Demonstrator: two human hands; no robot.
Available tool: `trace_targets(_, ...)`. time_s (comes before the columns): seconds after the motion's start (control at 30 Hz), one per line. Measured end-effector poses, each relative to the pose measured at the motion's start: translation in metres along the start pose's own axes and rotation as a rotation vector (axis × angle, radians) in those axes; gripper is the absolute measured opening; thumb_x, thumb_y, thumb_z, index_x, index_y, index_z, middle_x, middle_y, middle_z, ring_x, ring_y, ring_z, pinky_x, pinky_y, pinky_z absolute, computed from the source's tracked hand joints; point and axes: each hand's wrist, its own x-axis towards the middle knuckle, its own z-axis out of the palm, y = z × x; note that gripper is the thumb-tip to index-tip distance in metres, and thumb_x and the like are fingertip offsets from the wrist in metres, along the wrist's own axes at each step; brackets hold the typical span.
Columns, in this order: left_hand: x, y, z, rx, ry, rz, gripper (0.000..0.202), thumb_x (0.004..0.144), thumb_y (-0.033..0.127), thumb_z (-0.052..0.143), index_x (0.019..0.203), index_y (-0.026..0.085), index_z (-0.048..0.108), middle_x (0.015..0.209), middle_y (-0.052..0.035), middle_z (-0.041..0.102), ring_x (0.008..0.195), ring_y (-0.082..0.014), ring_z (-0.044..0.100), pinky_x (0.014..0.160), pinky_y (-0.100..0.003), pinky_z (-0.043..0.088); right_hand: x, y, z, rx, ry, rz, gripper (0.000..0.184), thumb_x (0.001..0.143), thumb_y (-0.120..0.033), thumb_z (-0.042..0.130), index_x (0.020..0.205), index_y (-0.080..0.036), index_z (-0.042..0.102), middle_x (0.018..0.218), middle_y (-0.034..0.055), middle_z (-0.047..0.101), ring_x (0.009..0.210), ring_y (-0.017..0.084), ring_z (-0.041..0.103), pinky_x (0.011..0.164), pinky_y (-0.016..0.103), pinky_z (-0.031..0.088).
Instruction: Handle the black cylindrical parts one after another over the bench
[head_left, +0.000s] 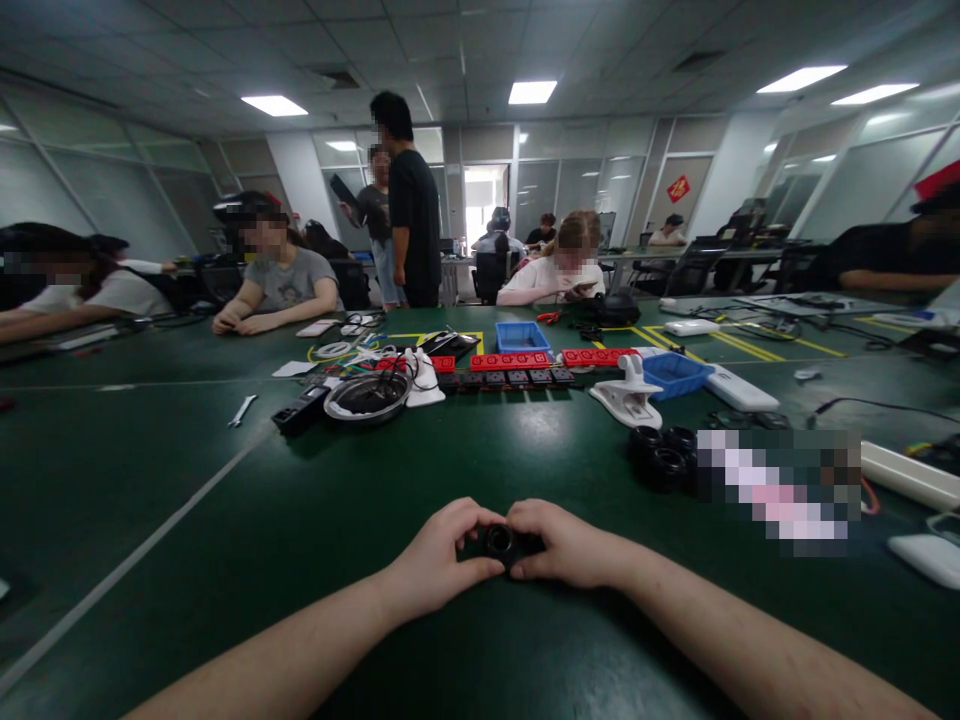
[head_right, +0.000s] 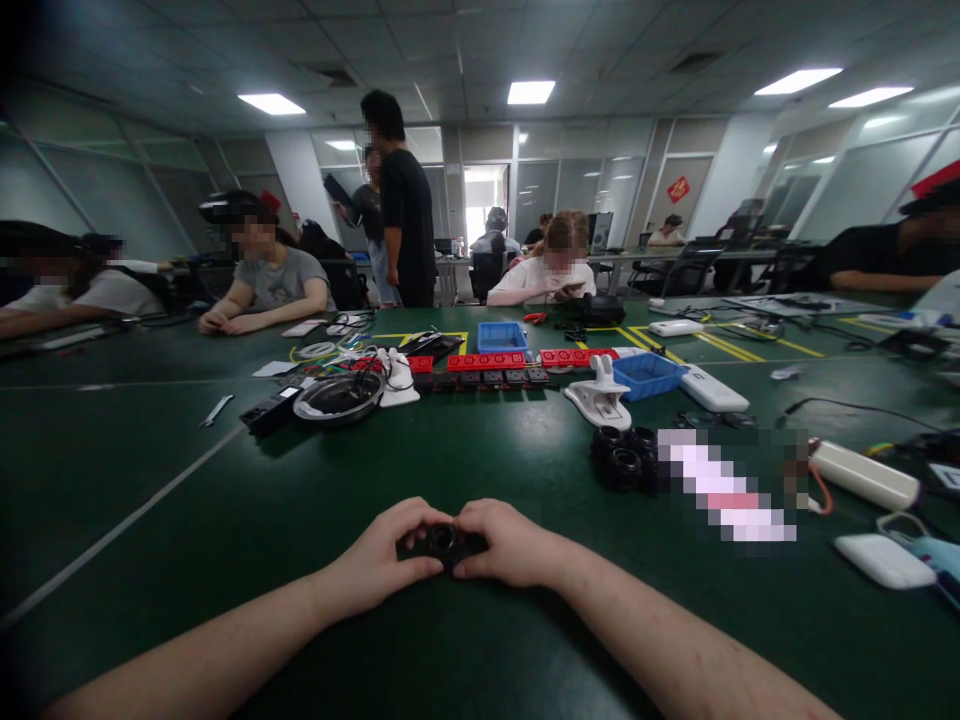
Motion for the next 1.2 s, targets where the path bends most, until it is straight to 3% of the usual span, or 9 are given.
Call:
trace_targets(0.37, -0.002, 0.010, 0.004, 0.040, 0.065, -0.069, 0.027, 0.068, 0.022, 0.071, 0.093, 0.020, 0.061, 0.086, 0.0003, 0.053, 0.077, -0.0172, 0.050, 0.065, -0.025, 0.040, 0.002, -0.009, 0.012, -0.095, 0.133, 0.182, 0.035, 0.054, -0.035, 0.079, 0.072, -0.016, 0.056, 0.069, -0.0027, 0.052, 0.066, 0.014, 0.048, 0.056, 0.021, 0.031)
trace_targets(0.63, -0.003, 0.012, 0.007, 0.066, 0.151, -0.111, 0.023, 0.067, 0.018, 0.069, 0.087, 0.018, 0.059, 0.085, -0.0004, 0.055, 0.080, -0.0187, 0.051, 0.069, -0.027, 0.040, 0.004, -0.017, 0.026, -0.286, 0.233, 0.229, 0.031, 0.063, -0.040, 0.069, 0.074, -0.016, 0.055, 0.075, 0.0026, 0.056, 0.071, 0.019, 0.051, 0.062, 0.027, 0.035)
trace_targets(0.77, -0.001, 0.011, 0.003, 0.063, 0.094, -0.082, 0.025, 0.069, 0.020, 0.069, 0.092, 0.019, 0.060, 0.086, -0.0006, 0.054, 0.080, -0.0179, 0.050, 0.068, -0.025, 0.040, 0.002, -0.017, 0.019, -0.212, 0.184, 0.165, 0.037, 0.062, -0.042, 0.072, 0.084, -0.016, 0.058, 0.080, 0.0033, 0.057, 0.076, 0.020, 0.051, 0.066, 0.028, 0.037)
trace_targets(0.97, 0.000, 0.005, -0.002, 0.041, -0.019, 0.024, 0.033, 0.071, 0.020, 0.069, 0.102, 0.023, 0.059, 0.086, 0.0005, 0.052, 0.076, -0.0152, 0.050, 0.065, -0.022, 0.040, -0.001, -0.007, 0.000, 0.005, 0.023, 0.047, 0.022, 0.064, -0.023, 0.073, 0.080, -0.016, 0.061, 0.078, -0.0006, 0.054, 0.076, 0.016, 0.051, 0.067, 0.024, 0.038)
trace_targets(1.2, -0.002, 0.003, -0.003, 0.047, -0.016, 0.050, 0.032, 0.071, 0.021, 0.068, 0.102, 0.023, 0.059, 0.091, -0.0006, 0.053, 0.081, -0.0170, 0.050, 0.067, -0.024, 0.041, 0.000, -0.005, -0.003, 0.049, -0.023, 0.048, 0.021, 0.063, -0.018, 0.073, 0.081, -0.016, 0.062, 0.079, -0.0010, 0.054, 0.077, 0.016, 0.050, 0.069, 0.025, 0.038)
